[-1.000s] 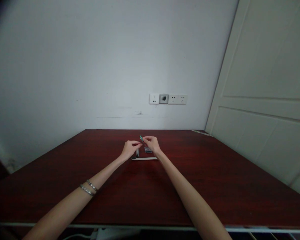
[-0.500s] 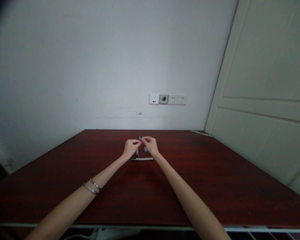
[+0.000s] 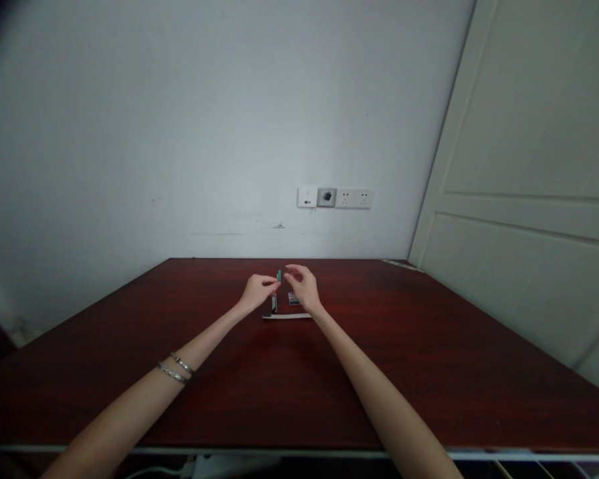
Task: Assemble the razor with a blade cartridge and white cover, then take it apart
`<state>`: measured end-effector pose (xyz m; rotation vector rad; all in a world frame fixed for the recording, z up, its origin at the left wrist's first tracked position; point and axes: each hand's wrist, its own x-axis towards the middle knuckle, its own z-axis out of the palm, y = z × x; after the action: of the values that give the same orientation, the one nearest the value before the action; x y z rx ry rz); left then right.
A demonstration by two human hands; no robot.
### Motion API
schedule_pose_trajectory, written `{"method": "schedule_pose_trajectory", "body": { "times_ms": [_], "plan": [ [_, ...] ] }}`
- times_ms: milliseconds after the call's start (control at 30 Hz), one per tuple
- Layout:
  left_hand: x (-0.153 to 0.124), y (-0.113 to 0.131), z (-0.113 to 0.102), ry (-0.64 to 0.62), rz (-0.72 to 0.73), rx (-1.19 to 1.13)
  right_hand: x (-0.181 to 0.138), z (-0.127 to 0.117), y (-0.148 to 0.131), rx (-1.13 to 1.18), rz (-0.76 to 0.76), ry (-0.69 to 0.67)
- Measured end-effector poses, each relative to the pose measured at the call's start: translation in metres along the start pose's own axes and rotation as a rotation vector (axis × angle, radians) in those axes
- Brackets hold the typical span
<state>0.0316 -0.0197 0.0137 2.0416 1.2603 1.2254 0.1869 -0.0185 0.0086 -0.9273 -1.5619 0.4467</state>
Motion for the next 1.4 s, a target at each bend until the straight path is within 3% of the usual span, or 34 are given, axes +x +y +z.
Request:
{"method": "schedule_pose_trajectory", "body": {
  "times_ms": [233, 333, 500, 1133, 1400],
  "plan": [
    [0.012, -0.007, -0.029, -0.387, -0.045, -0.019, 0.003, -0.024, -0.008, -0.444, -0.355, -0.306],
    [0.013, -0.004, -0.038, -0.497, -0.07, -0.015, 0.003, -0.026, -0.011, -0.565, -0.384, -0.423],
    [0.013, 0.001, -0.045, -0.604, -0.072, 0.018, -0.001, -0.026, -0.017, -0.625, -0.392, -0.462],
    [0.017, 0.006, -0.057, -0.684, 0.004, 0.005, -0.004, -0.024, -0.029, -0.747, -0.491, -0.511],
    [0.025, -0.01, -0.058, -0.559, -0.028, -0.054, 0.007, -0.037, -0.019, -0.777, -0.464, -0.55]
  ]
}}
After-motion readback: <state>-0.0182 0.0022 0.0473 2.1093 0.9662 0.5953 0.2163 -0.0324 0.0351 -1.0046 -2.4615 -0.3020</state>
